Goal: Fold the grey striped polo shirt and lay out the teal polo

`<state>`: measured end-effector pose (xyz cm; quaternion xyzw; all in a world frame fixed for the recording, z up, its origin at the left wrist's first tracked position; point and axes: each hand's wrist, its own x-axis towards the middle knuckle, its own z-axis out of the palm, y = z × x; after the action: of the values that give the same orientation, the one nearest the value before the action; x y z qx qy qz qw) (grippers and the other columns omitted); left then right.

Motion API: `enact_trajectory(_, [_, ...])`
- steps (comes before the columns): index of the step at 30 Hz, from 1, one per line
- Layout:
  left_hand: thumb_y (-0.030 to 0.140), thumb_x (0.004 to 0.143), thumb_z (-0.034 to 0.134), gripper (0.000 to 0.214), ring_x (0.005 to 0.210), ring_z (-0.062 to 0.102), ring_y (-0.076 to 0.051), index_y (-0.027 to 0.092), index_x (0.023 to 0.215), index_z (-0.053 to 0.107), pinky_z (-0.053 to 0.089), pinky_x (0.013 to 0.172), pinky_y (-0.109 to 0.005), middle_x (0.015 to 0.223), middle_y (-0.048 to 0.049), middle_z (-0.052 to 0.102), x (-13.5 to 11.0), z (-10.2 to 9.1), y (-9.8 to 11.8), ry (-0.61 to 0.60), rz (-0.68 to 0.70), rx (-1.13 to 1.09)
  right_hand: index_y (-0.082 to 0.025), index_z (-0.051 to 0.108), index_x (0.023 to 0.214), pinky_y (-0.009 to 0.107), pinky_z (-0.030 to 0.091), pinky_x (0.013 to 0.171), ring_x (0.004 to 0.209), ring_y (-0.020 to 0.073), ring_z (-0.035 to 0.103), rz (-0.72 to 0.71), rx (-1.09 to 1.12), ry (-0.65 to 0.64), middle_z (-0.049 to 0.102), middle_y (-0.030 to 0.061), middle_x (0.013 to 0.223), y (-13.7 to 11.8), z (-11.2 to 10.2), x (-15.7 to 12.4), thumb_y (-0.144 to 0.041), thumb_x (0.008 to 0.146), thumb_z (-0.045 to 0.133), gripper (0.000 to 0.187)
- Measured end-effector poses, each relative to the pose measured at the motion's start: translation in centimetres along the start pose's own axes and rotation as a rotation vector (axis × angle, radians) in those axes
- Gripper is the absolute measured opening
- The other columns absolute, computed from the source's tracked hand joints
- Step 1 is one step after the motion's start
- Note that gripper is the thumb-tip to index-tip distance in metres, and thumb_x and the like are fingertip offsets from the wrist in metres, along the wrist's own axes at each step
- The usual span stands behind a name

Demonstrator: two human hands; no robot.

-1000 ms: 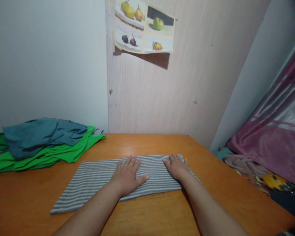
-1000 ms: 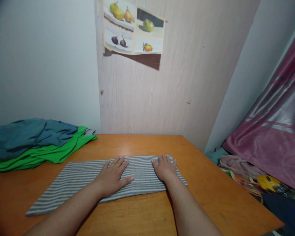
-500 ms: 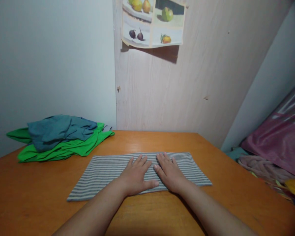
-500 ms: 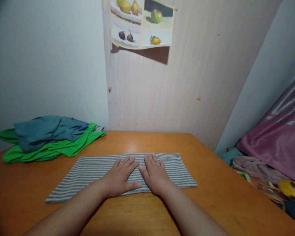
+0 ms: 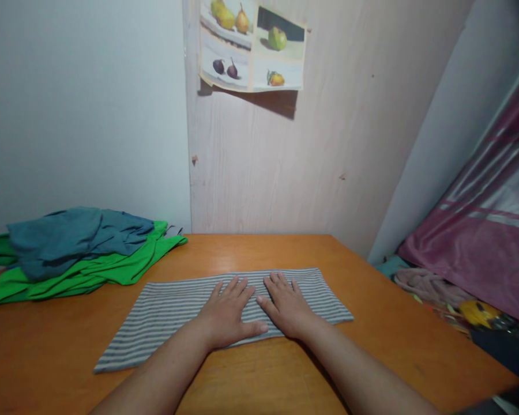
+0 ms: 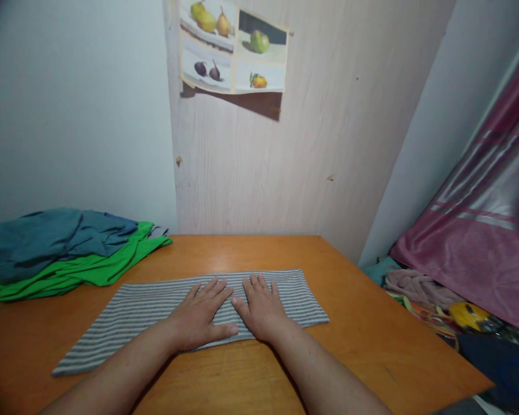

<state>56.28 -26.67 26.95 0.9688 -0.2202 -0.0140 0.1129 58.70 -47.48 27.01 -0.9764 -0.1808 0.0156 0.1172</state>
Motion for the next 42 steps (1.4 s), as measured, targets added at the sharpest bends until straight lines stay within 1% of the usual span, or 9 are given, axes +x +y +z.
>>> enact_trajectory(4, [0.091,0.077,0.035,0.104,0.154,0.007,-0.034,0.025,0.156,0.033,0.006,0.121,-0.062,0.165,-0.01,0.02,0.1,-0.1,0.1,-0.002,-0.001,0.0,-0.016,0.023,0.159,0.051,0.001,0.122,0.154,0.0283,0.005,0.133,-0.029,0.06,0.015,0.012,0.167,1.2,-0.2,0.3,-0.068,0.097,0.02,0.081])
enact_trajectory(10, [0.092,0.076,0.035,0.106,0.153,0.007,-0.035,0.024,0.156,0.034,0.006,0.121,-0.062,0.165,-0.0106,0.02,0.1,-0.3,0.3,0.002,-0.007,0.0,-0.014,0.023,0.159,0.053,0.005,0.122,0.154,0.0285,0.008,0.181,-0.058,0.037,0.017,0.0122,0.166,3.3,0.0,0.1,-0.068,0.097,0.019,0.083])
enact_trajectory(14, [0.093,0.075,0.034,0.106,0.153,0.008,-0.035,0.023,0.155,0.036,0.005,0.121,-0.062,0.165,-0.011,0.02,0.2,-0.2,0.2,0.009,-0.003,-0.011,-0.013,0.024,0.159,0.053,0.006,0.122,0.154,0.0278,0.009,0.323,-0.099,0.041,0.016,0.0123,0.166,5.9,-0.1,-0.8,-0.067,0.097,0.019,0.082])
enact_trajectory(20, [0.093,0.075,0.033,0.106,0.153,0.006,-0.035,0.023,0.155,0.035,0.003,0.121,-0.063,0.165,-0.0111,0.018,0.2,0.0,0.1,0.014,0.006,-0.022,-0.015,0.023,0.159,0.059,0.01,0.12,0.154,0.0262,0.011,0.408,-0.12,0.02,0.015,0.0106,0.167,9.6,-0.3,-1.3,-0.067,0.097,0.016,0.081])
enact_trajectory(24, [0.094,0.075,0.03,0.109,0.153,0.007,-0.035,0.022,0.156,0.034,0.003,0.121,-0.062,0.165,-0.0118,0.017,0.1,-0.1,0.1,0.006,0.009,-0.023,-0.017,0.026,0.158,0.063,0.015,0.118,0.153,0.0293,0.016,0.489,-0.114,0.03,0.019,0.0119,0.166,10.8,-0.7,-0.8,-0.067,0.097,0.018,0.079])
enact_trajectory(30, [0.094,0.074,0.032,0.108,0.154,0.006,-0.035,0.024,0.156,0.034,0.003,0.121,-0.062,0.165,-0.0115,0.019,0.1,0.1,0.2,0.017,0.002,-0.035,-0.014,0.025,0.158,0.059,0.016,0.119,0.154,0.0281,0.011,0.433,-0.124,0.083,0.017,0.0118,0.166,9.5,-0.6,0.8,-0.065,0.098,0.018,0.079])
enact_trajectory(34, [0.095,0.073,0.033,0.108,0.154,0.005,-0.035,0.025,0.156,0.034,0.003,0.12,-0.063,0.166,-0.0113,0.018,0.1,0.4,0.2,0.019,-0.001,-0.056,-0.013,0.034,0.155,0.059,0.015,0.119,0.151,0.0319,0.021,0.372,-0.121,0.061,0.029,0.0144,0.163,7.6,-0.4,1.6,-0.063,0.097,0.026,0.077])
enact_trajectory(38, [0.094,0.073,0.034,0.107,0.154,0.004,-0.035,0.026,0.156,0.034,0.002,0.12,-0.063,0.166,-0.0109,0.019,0.0,0.5,0.2,0.018,0.012,-0.081,-0.009,0.038,0.153,0.052,0.016,0.121,0.15,0.0322,0.024,0.306,-0.089,0.082,0.031,0.0154,0.161,5.1,-0.4,2.9,-0.062,0.098,0.023,0.077])
enact_trajectory(42, [0.093,0.074,0.037,0.106,0.154,0.002,-0.035,0.026,0.156,0.033,0.0,0.12,-0.064,0.166,-0.0099,0.018,-0.2,0.4,0.3,0.014,0.019,-0.111,-0.007,0.036,0.153,0.043,0.02,0.121,0.15,0.0284,0.025,0.152,0.049,0.116,0.032,0.0149,0.161,1.8,0.5,4.7,-0.059,0.1,0.019,0.077])
